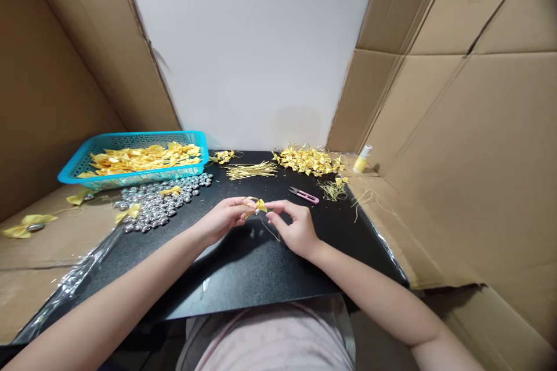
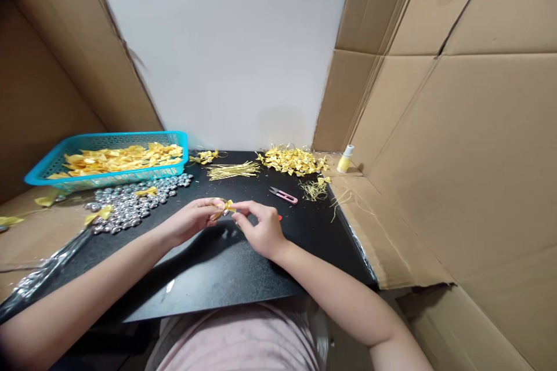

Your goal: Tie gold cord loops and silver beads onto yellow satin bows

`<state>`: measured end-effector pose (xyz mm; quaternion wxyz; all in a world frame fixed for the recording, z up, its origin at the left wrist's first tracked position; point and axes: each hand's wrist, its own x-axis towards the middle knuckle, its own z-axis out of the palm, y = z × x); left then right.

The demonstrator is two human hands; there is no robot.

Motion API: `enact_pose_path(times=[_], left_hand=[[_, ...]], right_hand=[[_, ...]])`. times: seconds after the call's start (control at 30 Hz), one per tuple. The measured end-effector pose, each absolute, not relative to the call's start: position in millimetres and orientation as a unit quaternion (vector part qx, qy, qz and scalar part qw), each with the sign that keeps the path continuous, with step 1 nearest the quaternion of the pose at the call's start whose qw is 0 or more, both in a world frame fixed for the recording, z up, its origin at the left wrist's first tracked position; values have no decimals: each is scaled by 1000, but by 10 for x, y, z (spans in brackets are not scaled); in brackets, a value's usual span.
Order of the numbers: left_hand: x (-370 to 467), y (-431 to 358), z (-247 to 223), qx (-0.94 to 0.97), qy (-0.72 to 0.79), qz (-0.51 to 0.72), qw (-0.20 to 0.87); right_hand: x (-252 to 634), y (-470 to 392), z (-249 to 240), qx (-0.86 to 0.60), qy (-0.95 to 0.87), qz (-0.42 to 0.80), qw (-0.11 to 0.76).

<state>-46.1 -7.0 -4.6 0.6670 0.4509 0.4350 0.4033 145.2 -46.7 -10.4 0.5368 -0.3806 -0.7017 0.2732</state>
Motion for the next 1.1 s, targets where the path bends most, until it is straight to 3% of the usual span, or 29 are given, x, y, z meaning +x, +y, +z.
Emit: enact_pose_path(times=[1.1], left_hand=[[-404, -156, 6, 429, 431, 406, 682]], right_hand=[[1454, -435, -168, -436, -707, 215, 514]])
